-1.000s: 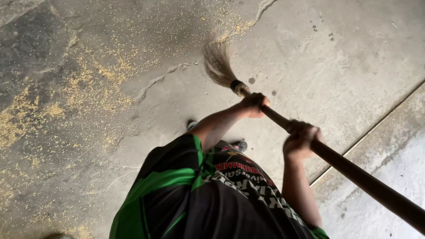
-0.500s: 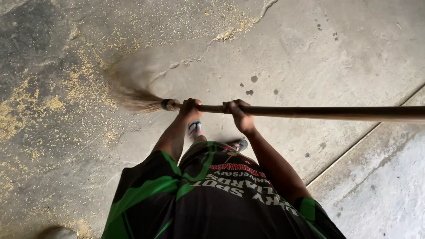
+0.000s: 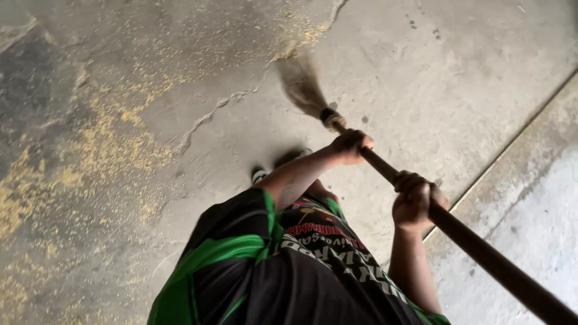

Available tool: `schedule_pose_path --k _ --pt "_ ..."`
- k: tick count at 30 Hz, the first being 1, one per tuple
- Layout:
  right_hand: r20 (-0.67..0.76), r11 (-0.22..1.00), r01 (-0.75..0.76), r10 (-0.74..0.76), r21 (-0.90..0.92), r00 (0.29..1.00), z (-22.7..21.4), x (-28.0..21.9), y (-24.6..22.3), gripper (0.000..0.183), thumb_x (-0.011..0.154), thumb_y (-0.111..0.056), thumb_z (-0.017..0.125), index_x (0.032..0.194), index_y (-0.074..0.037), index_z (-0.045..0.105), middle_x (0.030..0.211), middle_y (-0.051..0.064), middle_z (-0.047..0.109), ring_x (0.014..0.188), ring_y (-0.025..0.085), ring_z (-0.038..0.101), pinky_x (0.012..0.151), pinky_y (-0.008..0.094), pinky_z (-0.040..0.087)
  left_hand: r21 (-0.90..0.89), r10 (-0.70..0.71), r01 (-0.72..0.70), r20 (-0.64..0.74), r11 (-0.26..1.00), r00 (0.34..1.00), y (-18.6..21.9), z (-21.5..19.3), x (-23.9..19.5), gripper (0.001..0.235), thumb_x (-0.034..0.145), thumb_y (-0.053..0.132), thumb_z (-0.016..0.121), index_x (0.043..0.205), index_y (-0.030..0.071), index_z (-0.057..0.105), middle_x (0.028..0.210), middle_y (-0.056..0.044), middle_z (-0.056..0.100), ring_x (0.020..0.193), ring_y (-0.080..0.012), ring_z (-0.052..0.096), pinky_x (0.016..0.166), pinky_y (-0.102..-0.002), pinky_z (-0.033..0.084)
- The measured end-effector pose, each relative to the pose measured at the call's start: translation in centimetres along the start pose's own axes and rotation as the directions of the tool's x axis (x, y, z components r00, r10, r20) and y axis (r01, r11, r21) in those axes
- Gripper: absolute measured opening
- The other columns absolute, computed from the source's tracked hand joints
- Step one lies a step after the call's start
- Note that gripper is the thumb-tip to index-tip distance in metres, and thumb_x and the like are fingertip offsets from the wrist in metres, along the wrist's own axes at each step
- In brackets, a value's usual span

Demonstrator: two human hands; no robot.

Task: The person is sweeping the floor with a broom.

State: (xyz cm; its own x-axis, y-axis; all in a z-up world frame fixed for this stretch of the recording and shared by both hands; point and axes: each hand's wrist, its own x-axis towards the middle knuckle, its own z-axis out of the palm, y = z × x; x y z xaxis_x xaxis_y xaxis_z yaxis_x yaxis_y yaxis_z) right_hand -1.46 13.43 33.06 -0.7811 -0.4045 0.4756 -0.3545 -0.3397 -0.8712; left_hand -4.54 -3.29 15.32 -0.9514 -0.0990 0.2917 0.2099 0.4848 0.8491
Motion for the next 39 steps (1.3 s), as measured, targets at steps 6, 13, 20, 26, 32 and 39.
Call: schedule_pose_path --k 6,13,20,26,32,39 --pt "-0.013 0.918 0.045 -0.054 -0.394 0.998 -1.7 1.4 9.3 0.039 0.106 -0.028 0.057 0.087 0.005 0.057 0.082 0.017 0.067 0.064 0.021 0.061 0.06 0.036 0.053 0.074 -0.083 0.065 0.289 0.995 0.954 -10.8 5.5 5.1 0.01 0.072 0.017 0.07 0.08 0.012 0.067 0.079 -0.013 0.072 0.08 -0.0339 0.073 0.069 -0.046 0.057" --pt "0.293 0.898 -0.263 0.373 -0.352 0.88 1.7 6.5 18.2 0.031 0.102 -0.023 0.057 0.095 0.005 0.069 0.081 0.013 0.07 0.073 0.017 0.063 0.068 0.033 0.053 0.259 -0.422 0.385 0.11 0.886 0.9 -20.8 -1.4 -2.5 0.019 0.079 0.027 0.07 0.079 0.008 0.07 0.081 -0.019 0.072 0.081 -0.0388 0.073 0.069 -0.051 0.056" --pt "0.447 0.798 -0.572 0.448 0.189 0.774 2.7 10.0 21.7 0.024 0.103 -0.019 0.058 0.085 -0.002 0.059 0.084 0.012 0.062 0.087 0.024 0.061 0.102 0.051 0.051 0.35 -0.448 0.541 -0.314 0.765 0.837 -17.2 -8.9 -6.4 0.028 0.089 0.032 0.07 0.071 0.01 0.071 0.072 -0.017 0.071 0.073 -0.0415 0.07 0.073 -0.054 0.055" --pt "0.275 0.863 -0.302 0.201 0.404 0.94 -5.6 15.8 12.5 0.035 0.105 -0.031 0.052 0.076 -0.012 0.052 0.06 0.007 0.051 0.055 0.021 0.049 0.067 0.041 0.046 0.226 -0.085 0.135 -0.216 0.965 0.973 -8.4 -5.2 4.9 0.033 0.09 0.029 0.068 0.063 0.011 0.065 0.059 -0.014 0.064 0.059 -0.0386 0.067 0.06 -0.051 0.053" --pt "0.129 0.995 0.055 -0.065 0.083 0.989 -7.7 16.1 3.7 0.035 0.108 -0.024 0.05 0.075 -0.012 0.044 0.058 0.002 0.05 0.047 0.014 0.047 0.057 0.035 0.049 -0.037 -0.004 0.017 0.312 0.999 0.95 -4.2 0.2 16.1 0.027 0.087 0.023 0.066 0.067 0.009 0.057 0.057 -0.008 0.064 0.048 -0.0218 0.064 0.05 -0.043 0.052" --pt "0.302 0.937 0.193 -0.102 -0.29 0.948 -2.7 18.3 7.9 0.044 0.109 -0.034 0.059 0.083 -0.001 0.048 0.067 0.009 0.055 0.058 0.019 0.054 0.054 0.034 0.046 -0.089 0.014 0.017 0.343 0.996 0.939 -7.8 2.0 20.2 0.012 0.077 0.018 0.07 0.07 0.01 0.065 0.069 -0.01 0.071 0.068 -0.0266 0.071 0.06 -0.043 0.053"
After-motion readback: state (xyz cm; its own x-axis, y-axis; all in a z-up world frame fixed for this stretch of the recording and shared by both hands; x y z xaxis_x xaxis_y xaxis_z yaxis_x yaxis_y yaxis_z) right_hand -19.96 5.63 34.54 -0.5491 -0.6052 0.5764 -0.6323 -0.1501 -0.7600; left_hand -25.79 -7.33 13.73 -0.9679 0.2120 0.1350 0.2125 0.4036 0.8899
